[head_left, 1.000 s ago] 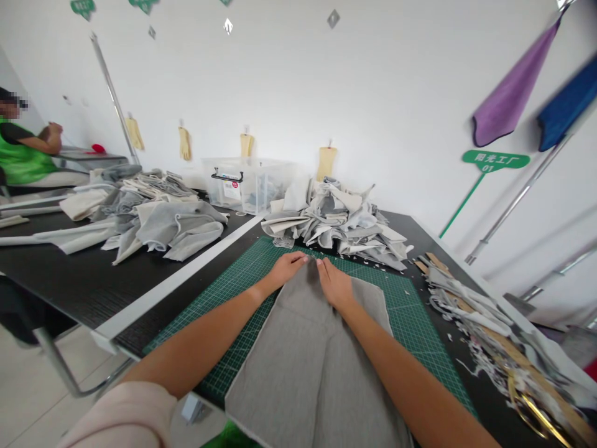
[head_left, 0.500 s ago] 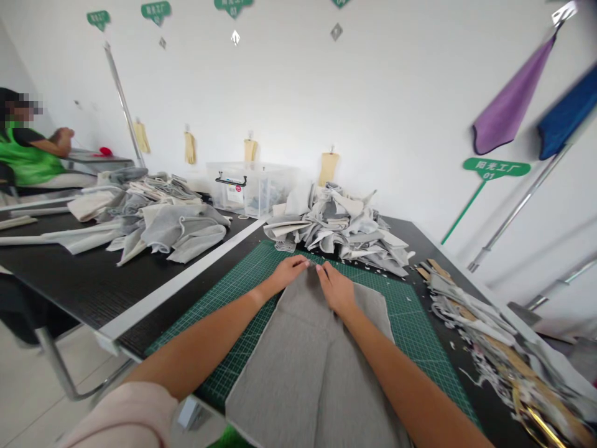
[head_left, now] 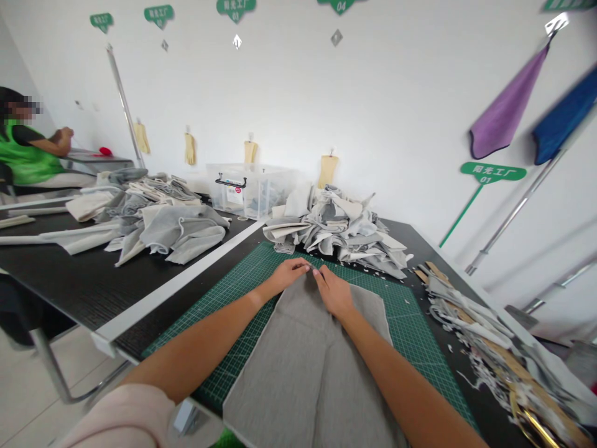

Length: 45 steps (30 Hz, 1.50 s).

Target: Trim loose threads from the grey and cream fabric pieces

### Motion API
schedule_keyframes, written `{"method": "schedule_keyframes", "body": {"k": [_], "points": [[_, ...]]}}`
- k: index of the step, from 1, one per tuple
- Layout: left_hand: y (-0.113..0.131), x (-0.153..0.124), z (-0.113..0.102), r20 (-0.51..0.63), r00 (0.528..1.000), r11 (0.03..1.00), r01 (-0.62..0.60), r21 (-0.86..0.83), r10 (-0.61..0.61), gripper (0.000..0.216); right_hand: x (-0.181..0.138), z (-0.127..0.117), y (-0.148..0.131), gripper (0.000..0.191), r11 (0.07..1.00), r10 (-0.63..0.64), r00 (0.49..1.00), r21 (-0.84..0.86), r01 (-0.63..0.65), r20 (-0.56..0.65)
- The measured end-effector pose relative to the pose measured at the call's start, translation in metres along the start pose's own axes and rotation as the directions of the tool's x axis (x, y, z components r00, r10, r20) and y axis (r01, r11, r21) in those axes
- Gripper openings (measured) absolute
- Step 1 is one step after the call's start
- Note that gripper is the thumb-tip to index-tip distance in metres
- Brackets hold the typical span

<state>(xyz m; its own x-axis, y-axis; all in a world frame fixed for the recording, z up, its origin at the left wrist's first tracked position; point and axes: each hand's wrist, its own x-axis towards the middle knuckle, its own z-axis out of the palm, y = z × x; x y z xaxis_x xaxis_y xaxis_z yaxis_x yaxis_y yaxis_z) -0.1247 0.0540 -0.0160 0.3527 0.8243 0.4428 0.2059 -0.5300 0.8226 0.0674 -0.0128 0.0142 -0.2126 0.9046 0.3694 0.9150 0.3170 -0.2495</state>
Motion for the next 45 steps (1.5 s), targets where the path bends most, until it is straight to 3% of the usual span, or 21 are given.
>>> {"method": "schedule_keyframes", "body": {"k": [12, 21, 38, 45], "points": [[0.0080, -0.0025, -0.0027, 0.013, 1.000, 0.999, 0.014, 0.043, -0.014, 0.031, -0.0004, 0.0005, 0.0010, 0.043, 0.999, -0.031, 0.999, -0.025, 0.032, 0.038], [0.0060, -0.0065, -0.0009, 0.019, 0.988, 0.985, 0.154, -0.074, -0.153, 0.040, 0.0014, 0.0045, 0.0045, 0.044, 0.997, -0.065, 0.997, -0.035, 0.067, 0.049], [0.0030, -0.0046, -0.0007, 0.008, 0.985, 0.984, 0.172, -0.052, -0.172, 0.038, 0.0000, -0.0028, -0.0027, 0.041, 0.999, 0.013, 0.995, -0.040, -0.009, 0.102], [0.0011, -0.0051, -0.0012, 0.018, 0.975, 0.974, 0.222, -0.037, -0.221, 0.043, -0.0001, -0.0009, 0.0010, 0.042, 0.999, -0.048, 0.996, -0.014, 0.049, 0.080]]}}
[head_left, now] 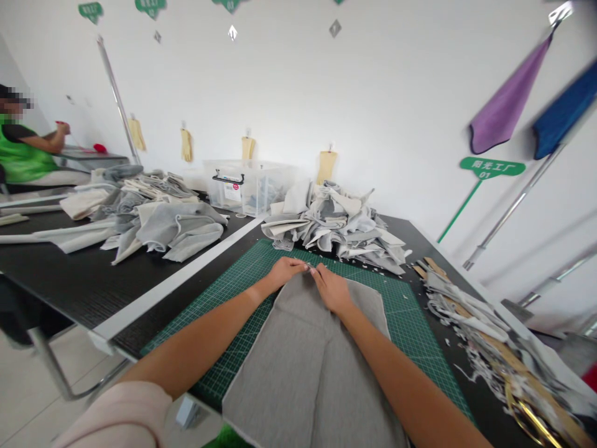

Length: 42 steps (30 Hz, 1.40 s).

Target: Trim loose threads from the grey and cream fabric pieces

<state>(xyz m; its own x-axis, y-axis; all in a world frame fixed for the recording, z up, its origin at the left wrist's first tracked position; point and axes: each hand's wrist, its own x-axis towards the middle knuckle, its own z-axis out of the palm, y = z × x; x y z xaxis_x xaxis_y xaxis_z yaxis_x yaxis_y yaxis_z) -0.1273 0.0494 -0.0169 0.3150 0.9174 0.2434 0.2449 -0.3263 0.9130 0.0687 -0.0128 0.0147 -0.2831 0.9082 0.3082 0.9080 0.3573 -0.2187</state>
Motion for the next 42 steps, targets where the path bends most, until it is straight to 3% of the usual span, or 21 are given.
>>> {"method": "schedule_keyframes", "body": {"k": [6, 14, 19, 24, 27, 30, 33, 37, 39, 42], "points": [[0.000, 0.001, 0.001, -0.010, 1.000, 1.000, -0.029, 0.008, 0.029, 0.041, 0.001, 0.003, 0.001, 0.044, 1.000, 0.007, 0.999, 0.026, -0.006, -0.034], [0.017, -0.008, 0.003, -0.093, 0.988, 0.973, -0.100, 0.207, 0.121, 0.029, 0.004, 0.003, 0.012, 0.058, 0.951, 0.270, 0.952, 0.194, -0.241, -0.142], [0.023, -0.016, 0.004, -0.274, 0.949, 0.910, -0.031, 0.412, 0.157, 0.017, 0.006, -0.005, 0.025, 0.062, 0.910, 0.384, 0.906, 0.240, -0.339, -0.177], [0.019, -0.013, -0.002, -0.346, 0.933, 0.848, 0.101, 0.520, 0.101, 0.025, 0.004, -0.019, 0.041, 0.060, 0.898, 0.391, 0.901, 0.296, -0.327, -0.188], [0.025, -0.012, -0.004, -0.354, 0.926, 0.814, 0.101, 0.572, 0.134, 0.028, -0.006, -0.030, 0.055, 0.058, 0.891, 0.403, 0.900, 0.295, -0.344, -0.167], [0.044, -0.014, 0.001, -0.253, 0.947, 0.798, -0.008, 0.602, 0.200, 0.027, -0.027, -0.042, 0.075, 0.057, 0.878, 0.442, 0.889, 0.260, -0.401, -0.120], [0.071, -0.018, 0.019, -0.016, 0.963, 0.783, -0.208, 0.586, 0.268, 0.024, -0.054, -0.053, 0.100, 0.057, 0.866, 0.484, 0.872, 0.183, -0.465, -0.078], [0.104, -0.010, 0.060, 0.311, 0.882, 0.687, -0.471, 0.553, 0.354, 0.023, -0.086, -0.061, 0.128, 0.057, 0.832, 0.554, 0.832, 0.019, -0.554, -0.024], [0.113, 0.003, 0.087, 0.380, 0.856, 0.668, -0.513, 0.540, 0.350, 0.026, -0.097, -0.063, 0.136, 0.057, 0.819, 0.572, 0.820, -0.039, -0.572, -0.011], [0.114, 0.027, 0.132, 0.388, 0.870, 0.684, -0.483, 0.547, 0.304, 0.033, -0.103, -0.064, 0.138, 0.054, 0.811, 0.580, 0.815, -0.088, -0.578, -0.008]]}}
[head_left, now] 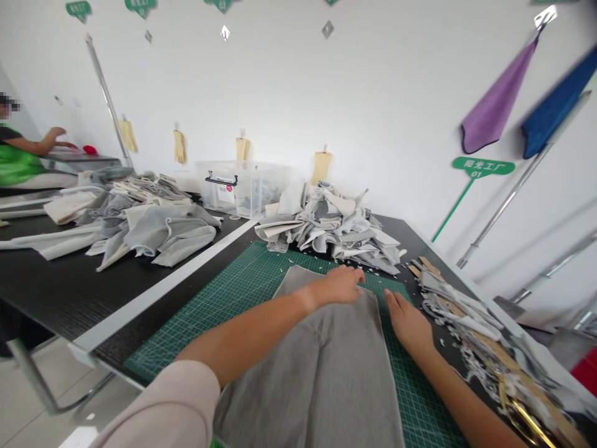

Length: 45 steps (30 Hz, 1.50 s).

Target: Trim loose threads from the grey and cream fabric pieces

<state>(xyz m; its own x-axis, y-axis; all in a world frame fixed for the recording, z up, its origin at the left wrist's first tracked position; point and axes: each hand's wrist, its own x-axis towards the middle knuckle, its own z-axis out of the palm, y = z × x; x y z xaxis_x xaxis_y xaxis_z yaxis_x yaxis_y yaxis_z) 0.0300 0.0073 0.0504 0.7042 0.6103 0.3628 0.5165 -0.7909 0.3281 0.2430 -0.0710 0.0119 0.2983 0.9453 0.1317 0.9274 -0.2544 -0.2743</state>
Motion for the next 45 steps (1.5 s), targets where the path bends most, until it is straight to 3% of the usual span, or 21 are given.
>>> {"method": "schedule_keyframes", "body": {"k": [4, 9, 19, 23, 27, 31, 36, 42, 45], "points": [[0.007, 0.032, 0.043, -0.003, 0.998, 0.997, 0.065, 0.032, -0.065, 0.042, -0.005, -0.002, -0.004, 0.052, 0.998, -0.035, 0.999, -0.055, 0.033, -0.030], [0.005, 0.031, 0.067, -0.090, 0.979, 0.983, 0.185, -0.007, -0.185, 0.034, -0.010, -0.002, -0.008, 0.054, 0.995, -0.071, 0.995, -0.072, 0.066, -0.072], [-0.004, 0.026, 0.060, -0.033, 0.953, 0.934, 0.288, -0.212, -0.301, 0.033, -0.011, -0.005, -0.009, 0.060, 0.998, -0.023, 0.999, -0.062, 0.020, -0.049], [-0.011, 0.031, 0.062, 0.032, 0.960, 0.891, 0.270, -0.366, -0.278, 0.029, -0.010, -0.005, -0.005, 0.061, 1.000, -0.016, 0.998, -0.019, 0.015, -0.054], [-0.020, 0.033, 0.067, 0.016, 0.961, 0.833, 0.246, -0.496, -0.274, 0.042, -0.008, -0.005, -0.002, 0.060, 0.999, 0.003, 0.998, 0.038, -0.001, -0.061], [-0.016, 0.033, 0.069, -0.015, 0.947, 0.857, 0.285, -0.429, -0.322, 0.035, -0.008, -0.005, -0.001, 0.060, 0.999, 0.008, 0.998, 0.047, -0.005, -0.068], [-0.008, 0.034, 0.066, -0.040, 0.916, 0.887, 0.375, -0.269, -0.400, 0.052, -0.008, -0.005, -0.001, 0.060, 0.999, -0.005, 0.997, 0.054, 0.010, -0.078], [-0.018, 0.036, 0.058, -0.004, 0.928, 0.808, 0.323, -0.492, -0.373, 0.037, -0.008, -0.004, 0.000, 0.060, 0.998, -0.002, 0.997, 0.059, 0.007, -0.082], [-0.019, 0.034, 0.057, 0.036, 0.945, 0.820, 0.300, -0.488, -0.325, 0.038, -0.008, -0.004, 0.000, 0.060, 0.998, -0.008, 0.997, 0.059, 0.013, -0.082]]}}
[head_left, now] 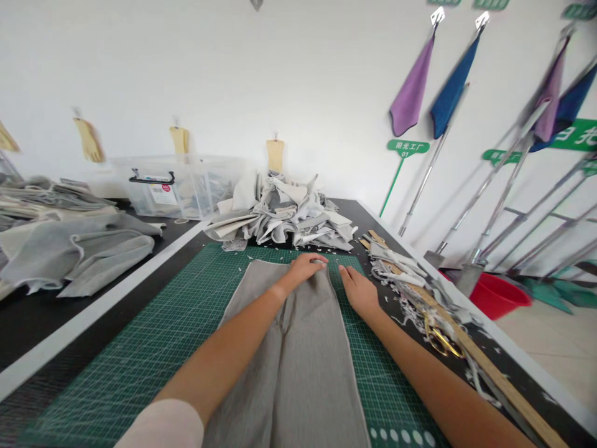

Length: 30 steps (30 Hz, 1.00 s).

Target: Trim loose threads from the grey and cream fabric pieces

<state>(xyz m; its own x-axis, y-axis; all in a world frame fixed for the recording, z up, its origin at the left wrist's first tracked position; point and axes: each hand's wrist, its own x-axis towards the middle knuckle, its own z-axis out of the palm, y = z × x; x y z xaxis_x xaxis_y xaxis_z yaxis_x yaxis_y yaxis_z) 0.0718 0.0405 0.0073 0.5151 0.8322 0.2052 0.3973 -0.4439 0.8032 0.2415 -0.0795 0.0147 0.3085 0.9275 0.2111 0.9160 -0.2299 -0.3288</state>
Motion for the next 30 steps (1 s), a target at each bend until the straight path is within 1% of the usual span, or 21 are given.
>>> {"method": "schedule_keyframes", "body": {"k": [2, 5, 6, 7, 10, 12, 14, 17, 20, 23, 30], "points": [[0.002, -0.001, 0.002, -0.014, 0.999, 0.992, 0.049, 0.116, -0.048, 0.037, 0.000, 0.000, 0.000, 0.060, 1.000, -0.004, 1.000, 0.001, 0.004, -0.002], [0.006, -0.003, 0.007, -0.120, 0.988, 0.945, 0.133, 0.300, -0.101, 0.043, -0.001, -0.001, -0.001, 0.059, 1.000, -0.009, 1.000, 0.004, 0.009, -0.004], [0.007, -0.004, 0.008, -0.134, 0.986, 0.930, 0.144, 0.338, -0.104, 0.044, -0.001, -0.001, -0.001, 0.059, 1.000, -0.010, 1.000, 0.004, 0.010, -0.002], [0.008, -0.005, 0.008, -0.130, 0.986, 0.921, 0.145, 0.363, -0.104, 0.044, -0.001, -0.001, -0.001, 0.059, 1.000, -0.010, 1.000, 0.002, 0.010, 0.001], [0.009, -0.008, 0.004, -0.056, 0.994, 0.919, 0.112, 0.378, -0.098, 0.038, 0.000, -0.001, -0.002, 0.059, 1.000, -0.005, 1.000, -0.007, 0.005, 0.011], [0.009, -0.010, 0.000, -0.023, 0.997, 0.933, 0.074, 0.353, -0.070, 0.032, 0.000, -0.001, -0.002, 0.059, 1.000, -0.004, 1.000, -0.013, 0.004, 0.014], [0.007, -0.009, -0.001, -0.009, 1.000, 0.954, 0.020, 0.298, -0.018, 0.030, 0.000, -0.001, -0.002, 0.058, 1.000, -0.004, 1.000, -0.020, 0.004, 0.013], [0.002, -0.004, 0.002, 0.005, 0.996, 0.986, -0.088, 0.141, 0.088, 0.034, -0.001, -0.002, -0.002, 0.058, 0.999, -0.010, 1.000, -0.033, 0.010, 0.010], [-0.005, 0.002, 0.008, 0.020, 0.986, 0.985, -0.165, -0.046, 0.166, 0.038, -0.002, -0.002, -0.002, 0.057, 0.999, -0.020, 1.000, -0.030, 0.020, 0.015], [-0.010, 0.004, 0.011, 0.026, 0.983, 0.974, -0.176, -0.145, 0.182, 0.041, -0.002, -0.003, -0.002, 0.055, 1.000, -0.026, 0.999, -0.012, 0.026, 0.025], [-0.012, 0.002, 0.010, 0.053, 0.983, 0.967, -0.165, -0.194, 0.178, 0.042, -0.003, -0.003, -0.005, 0.053, 0.998, -0.062, 0.998, -0.013, 0.062, 0.028]]}}
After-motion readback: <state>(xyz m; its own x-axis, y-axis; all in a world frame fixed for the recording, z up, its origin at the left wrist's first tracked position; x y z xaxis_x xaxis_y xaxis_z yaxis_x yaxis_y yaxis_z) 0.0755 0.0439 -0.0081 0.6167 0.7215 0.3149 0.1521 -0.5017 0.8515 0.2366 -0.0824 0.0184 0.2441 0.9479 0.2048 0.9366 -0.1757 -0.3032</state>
